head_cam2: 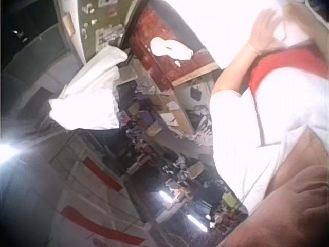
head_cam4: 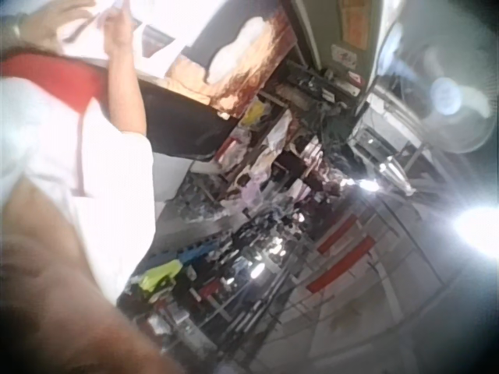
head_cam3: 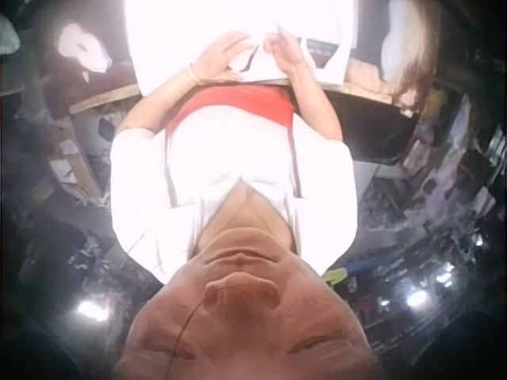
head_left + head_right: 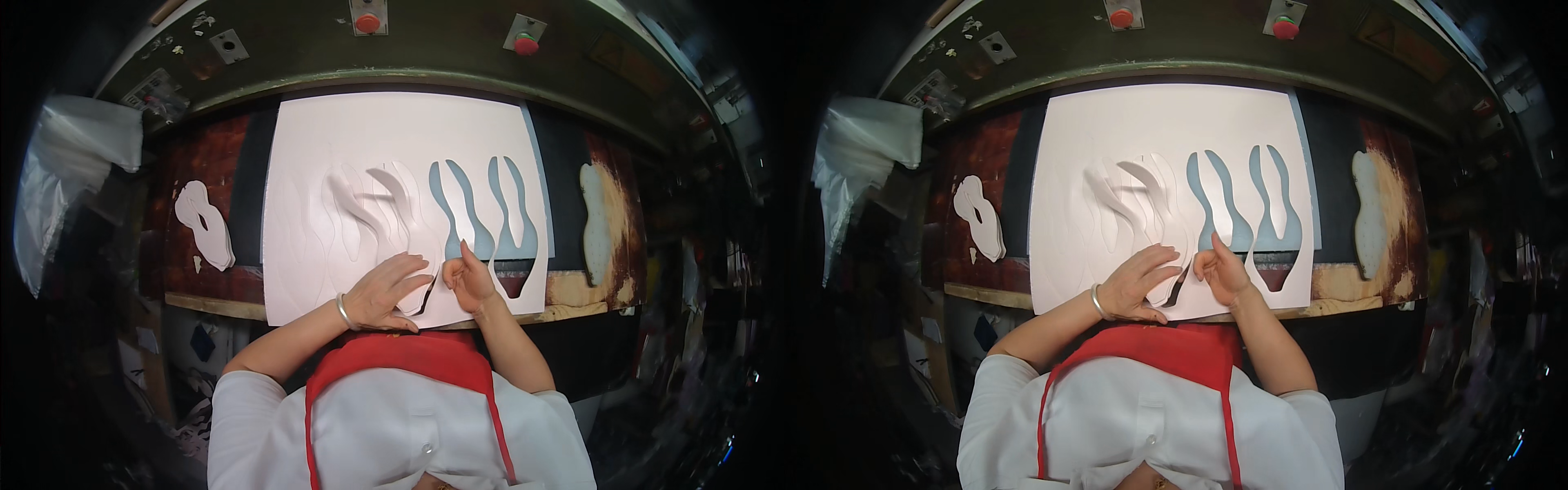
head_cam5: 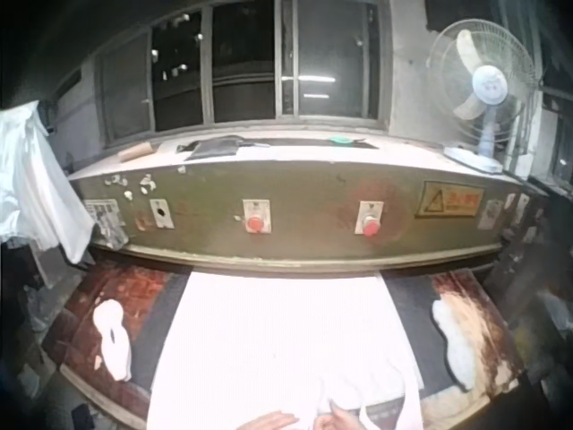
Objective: The person places a sheet of material on a cutting machine, aligns a shoe-shaped template, and presses a button to cut the material. The person then removes the cut pieces and the template, stacks the cut pieces, and repeats the process with new sheets.
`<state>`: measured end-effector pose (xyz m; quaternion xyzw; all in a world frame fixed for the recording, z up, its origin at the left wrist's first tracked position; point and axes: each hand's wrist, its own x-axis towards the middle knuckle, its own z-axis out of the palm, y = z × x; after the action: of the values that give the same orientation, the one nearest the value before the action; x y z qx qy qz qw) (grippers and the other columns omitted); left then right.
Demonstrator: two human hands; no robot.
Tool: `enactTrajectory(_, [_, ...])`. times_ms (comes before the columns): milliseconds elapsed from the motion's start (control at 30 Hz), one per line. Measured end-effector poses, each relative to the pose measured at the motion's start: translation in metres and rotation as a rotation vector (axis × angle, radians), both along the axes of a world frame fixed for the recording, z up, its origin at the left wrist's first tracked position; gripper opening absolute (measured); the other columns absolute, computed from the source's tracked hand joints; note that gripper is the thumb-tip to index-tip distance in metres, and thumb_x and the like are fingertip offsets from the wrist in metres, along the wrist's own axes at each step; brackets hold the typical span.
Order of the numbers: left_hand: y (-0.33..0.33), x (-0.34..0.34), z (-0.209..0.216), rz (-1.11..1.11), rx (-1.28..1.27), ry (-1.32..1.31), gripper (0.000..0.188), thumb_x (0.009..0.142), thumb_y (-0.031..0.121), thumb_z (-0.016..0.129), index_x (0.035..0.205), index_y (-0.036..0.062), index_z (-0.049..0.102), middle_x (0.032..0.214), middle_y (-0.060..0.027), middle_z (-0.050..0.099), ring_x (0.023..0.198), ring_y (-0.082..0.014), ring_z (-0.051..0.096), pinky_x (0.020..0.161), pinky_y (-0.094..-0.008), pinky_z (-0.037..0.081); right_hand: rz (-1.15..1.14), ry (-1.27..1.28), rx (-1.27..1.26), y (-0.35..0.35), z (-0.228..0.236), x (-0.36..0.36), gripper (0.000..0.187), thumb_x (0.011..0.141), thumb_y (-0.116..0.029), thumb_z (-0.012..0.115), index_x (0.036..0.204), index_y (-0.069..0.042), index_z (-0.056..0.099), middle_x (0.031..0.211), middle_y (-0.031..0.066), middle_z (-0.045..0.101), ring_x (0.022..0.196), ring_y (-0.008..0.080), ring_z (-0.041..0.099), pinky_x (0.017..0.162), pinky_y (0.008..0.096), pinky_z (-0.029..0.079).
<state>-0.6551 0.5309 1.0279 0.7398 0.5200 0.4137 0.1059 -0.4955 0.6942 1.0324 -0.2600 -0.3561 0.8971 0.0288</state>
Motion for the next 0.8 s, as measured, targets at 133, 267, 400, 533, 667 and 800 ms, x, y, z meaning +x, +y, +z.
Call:
enactTrajectory(133, [0.045,-0.030,0.032,0.380,-0.447,-0.412,0.033,0.083,0.027,0.061,0.103,-0.0003,0.061,0.092,-0.0165,0.064,0.090,-0.0344,0.061,0.083,-0.0412,0.049,-0.091,-0.002,0.218,-0.019,0.003,-0.006,0.065,0.100,-0.044,0.029,0.053,-0.004,0.049,0.062,0.0109,0.061,0.058,0.0132,0.051,0.062,0.0234,0.037])
enactTrajectory(267, [0.094,-0.163,0.094,1.592,0.077,-1.209,0.045,0.095,0.037,0.052,0.100,-0.0070,0.057,0.094,-0.0183,0.063,0.078,-0.0294,0.063,0.064,-0.0388,0.052,0.145,-0.358,1.122,-0.033,0.019,0.009,0.033,0.085,-0.021,0.066,0.063,0.002,0.054,0.062,0.0121,0.061,0.058,0.0171,0.056,0.055,0.0313,0.043])
enactTrajectory(400, [0.084,-0.263,0.131,1.051,0.960,-0.759,0.034,0.095,0.028,0.055,0.085,-0.0041,0.062,0.078,-0.0063,0.065,0.065,-0.0141,0.061,0.058,-0.0300,0.050,-0.129,-0.461,1.377,-0.037,0.039,0.022,0.026,0.079,-0.014,0.071,0.066,0.001,0.054,0.068,0.0119,0.060,0.065,0.0152,0.059,0.057,0.0308,0.045])
enactTrajectory(533, [0.082,-0.201,0.111,0.955,0.532,-0.744,0.037,0.096,0.028,0.055,0.074,-0.0009,0.059,0.069,-0.0011,0.059,0.061,-0.0105,0.053,0.057,-0.0284,0.046,-0.366,-0.187,1.809,-0.048,0.054,-0.004,0.018,0.080,-0.011,0.070,0.076,0.002,0.058,0.081,0.0141,0.062,0.066,0.0181,0.060,0.060,0.0339,0.048])
enactTrajectory(667, [0.076,-0.119,0.063,0.690,0.080,-1.483,0.032,0.097,0.028,0.052,0.103,-0.0037,0.056,0.096,-0.0097,0.062,0.083,-0.0180,0.061,0.073,-0.0312,0.052,-0.129,-0.300,1.067,-0.049,0.052,-0.053,0.030,0.090,-0.027,0.060,0.081,0.002,0.061,0.077,0.0120,0.061,0.063,0.0170,0.061,0.053,0.0290,0.049])
enactTrajectory(800, [0.067,-0.082,0.016,0.623,-0.215,-1.735,0.035,0.098,0.026,0.048,0.113,-0.0055,0.052,0.104,-0.0133,0.061,0.093,-0.0220,0.061,0.079,-0.0361,0.052,-0.024,-0.354,0.788,-0.041,0.029,-0.104,0.050,0.096,-0.044,0.046,0.091,0.004,0.060,0.064,0.0075,0.058,0.049,0.0139,0.056,0.043,0.0261,0.046])
